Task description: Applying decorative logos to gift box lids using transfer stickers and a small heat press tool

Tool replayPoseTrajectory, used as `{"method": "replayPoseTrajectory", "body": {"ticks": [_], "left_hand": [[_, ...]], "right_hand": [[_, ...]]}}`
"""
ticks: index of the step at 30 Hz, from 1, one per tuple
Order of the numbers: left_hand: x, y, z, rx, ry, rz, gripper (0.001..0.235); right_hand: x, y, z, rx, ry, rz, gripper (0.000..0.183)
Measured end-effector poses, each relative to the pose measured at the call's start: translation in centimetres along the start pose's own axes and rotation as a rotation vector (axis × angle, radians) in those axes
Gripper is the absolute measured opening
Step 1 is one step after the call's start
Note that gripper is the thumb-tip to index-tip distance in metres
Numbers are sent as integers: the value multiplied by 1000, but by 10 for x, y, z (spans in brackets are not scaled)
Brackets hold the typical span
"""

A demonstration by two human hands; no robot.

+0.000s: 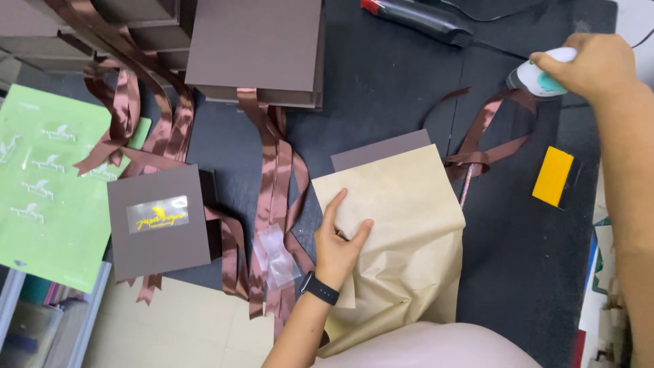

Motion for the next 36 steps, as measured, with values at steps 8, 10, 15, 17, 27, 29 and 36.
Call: {"method": "replayPoseTrajectory", "body": {"ticks": [8,10,15,17,27,29,36], "left_hand": [[0,4,1,35,3,-56,64],[1,5,0,41,3,-79,64],[-1,2,0,57,23,-167,66],[3,12,6,115,25,-84,71],[-2,-9,-3,190,-12,-31,75],[1,-8,-1,179,-18,-20,75],[-3,-12,-5,173,-32,-22,74]], "right_hand": [[20,37,17,-424,207,-155,75],[58,-10,90,-414,168,-214,85],[136,-204,260,-366,147,242,53],[145,-243,272,-525,128,298,52],[151,-303,255,-583,125,369,56],[156,-296,251,-568,140,368,56],[149,-300,248,-564,257,378,57]]}}
Point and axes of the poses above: each hand's wrist, its own x-axis away from the middle knuckle, its own z-axis out of the back of the hand, y = z × x, the point moved 6 cm from there along -x, towards the middle knuckle, and after that the axes turned 2 degrees about y, right-handed, at the moved point
